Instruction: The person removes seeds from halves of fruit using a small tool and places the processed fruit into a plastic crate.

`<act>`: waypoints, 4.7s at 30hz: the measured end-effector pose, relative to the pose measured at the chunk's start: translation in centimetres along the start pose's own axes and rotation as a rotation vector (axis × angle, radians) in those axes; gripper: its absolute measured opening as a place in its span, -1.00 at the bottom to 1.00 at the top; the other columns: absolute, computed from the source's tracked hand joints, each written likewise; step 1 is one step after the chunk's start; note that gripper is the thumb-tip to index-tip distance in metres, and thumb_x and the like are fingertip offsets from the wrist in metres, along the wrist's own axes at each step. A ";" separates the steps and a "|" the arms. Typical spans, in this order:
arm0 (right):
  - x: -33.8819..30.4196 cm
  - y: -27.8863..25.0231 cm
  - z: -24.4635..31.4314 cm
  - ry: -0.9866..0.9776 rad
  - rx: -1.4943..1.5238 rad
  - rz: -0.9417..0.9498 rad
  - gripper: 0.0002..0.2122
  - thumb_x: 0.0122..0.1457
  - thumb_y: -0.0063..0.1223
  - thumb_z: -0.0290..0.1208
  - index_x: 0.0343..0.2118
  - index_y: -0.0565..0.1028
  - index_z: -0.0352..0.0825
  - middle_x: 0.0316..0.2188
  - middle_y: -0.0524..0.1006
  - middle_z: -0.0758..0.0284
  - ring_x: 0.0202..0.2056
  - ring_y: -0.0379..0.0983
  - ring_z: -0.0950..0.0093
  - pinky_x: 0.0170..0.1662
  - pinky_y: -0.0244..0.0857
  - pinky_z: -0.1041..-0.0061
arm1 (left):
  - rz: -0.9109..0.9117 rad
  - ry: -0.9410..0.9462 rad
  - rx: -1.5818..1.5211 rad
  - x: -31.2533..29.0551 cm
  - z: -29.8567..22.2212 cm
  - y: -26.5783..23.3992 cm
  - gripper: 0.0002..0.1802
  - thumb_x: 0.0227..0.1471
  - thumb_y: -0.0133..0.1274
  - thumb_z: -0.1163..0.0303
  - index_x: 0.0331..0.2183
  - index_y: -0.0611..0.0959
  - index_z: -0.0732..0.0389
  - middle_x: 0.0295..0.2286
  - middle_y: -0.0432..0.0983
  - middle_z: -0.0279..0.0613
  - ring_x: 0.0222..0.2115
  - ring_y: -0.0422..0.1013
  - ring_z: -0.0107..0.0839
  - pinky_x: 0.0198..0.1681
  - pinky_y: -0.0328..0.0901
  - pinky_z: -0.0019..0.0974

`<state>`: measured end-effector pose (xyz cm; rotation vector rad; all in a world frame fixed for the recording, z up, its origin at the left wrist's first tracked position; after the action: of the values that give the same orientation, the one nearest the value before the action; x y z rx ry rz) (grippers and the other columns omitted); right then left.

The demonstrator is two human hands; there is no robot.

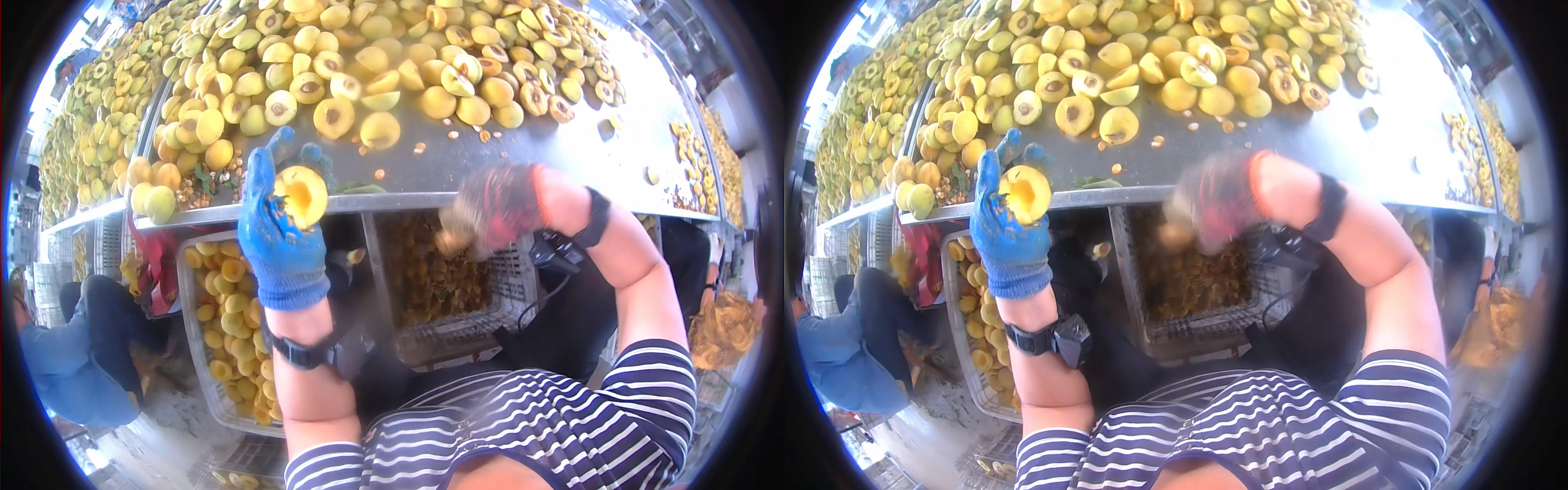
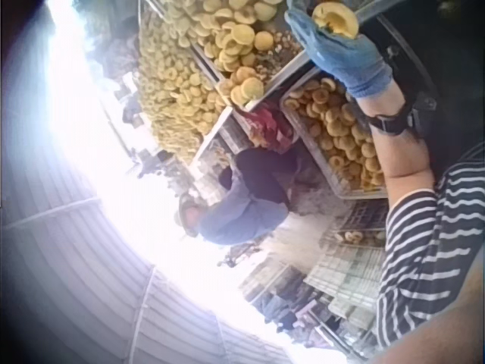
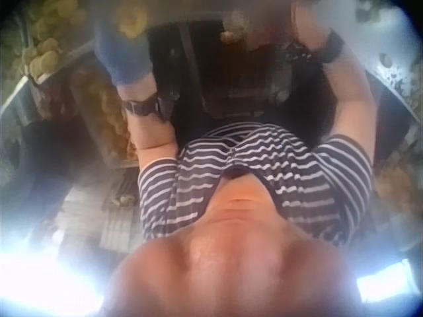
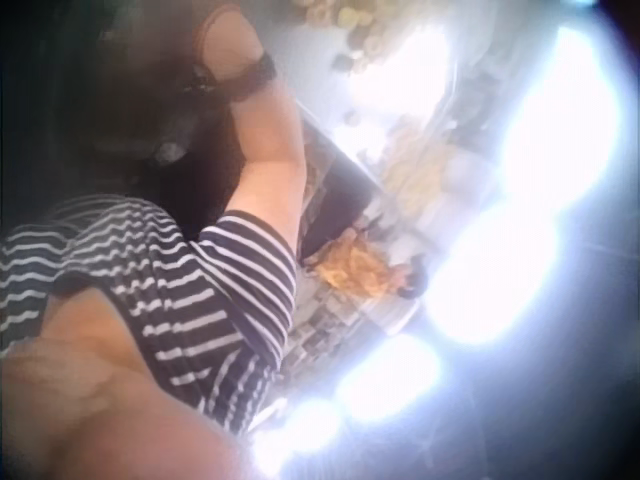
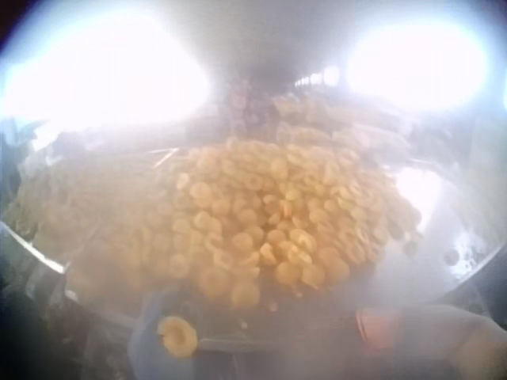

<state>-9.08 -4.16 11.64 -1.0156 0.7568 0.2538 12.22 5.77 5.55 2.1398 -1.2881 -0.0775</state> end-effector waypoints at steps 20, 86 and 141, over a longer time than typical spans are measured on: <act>0.3 1.4 2.7 -0.328 0.086 -1.476 -0.74 -0.01 0.28 -0.44 -0.23 0.52 -0.29 -0.28 0.50 0.32 -0.24 0.49 0.32 -0.24 0.42 0.36 | 0.362 -0.023 0.455 -0.7 4.4 3.0 -0.53 0.16 0.01 0.31 0.07 0.43 0.32 0.01 0.43 -0.10 -0.04 0.44 -0.23 -0.06 0.38 -0.25; 1.8 3.0 -6.2 0.007 0.261 -1.096 -0.54 0.01 0.20 -0.09 -0.17 0.49 -0.39 -0.23 0.58 0.06 -0.18 0.54 0.17 -0.11 0.39 0.32 | -0.047 0.077 1.469 -5.4 -9.8 -3.8 -0.46 0.08 0.19 0.32 0.04 0.48 0.40 -0.04 0.47 0.07 -0.06 0.43 -0.23 0.00 0.33 -0.24; -1.3 11.1 0.7 0.060 0.124 -1.314 -0.67 0.10 0.20 -0.30 -0.10 0.45 -0.27 -0.36 0.48 0.14 -0.40 0.50 0.15 -0.40 0.39 0.29 | 0.318 -0.207 0.064 -2.7 6.6 9.0 -0.45 0.29 -0.19 0.02 -0.24 0.52 0.40 -0.38 0.57 0.06 -0.39 0.54 -0.15 -0.25 0.49 -0.14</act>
<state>-15.52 2.40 5.22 -1.2072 0.0413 -0.9441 1.43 1.88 4.46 1.9925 -1.7577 -0.1283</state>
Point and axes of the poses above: each hand's wrist, its own x-axis towards the middle knuckle, its own y-axis out of the palm, z = x × y, the point moved 1 cm from there along x, towards the middle knuckle
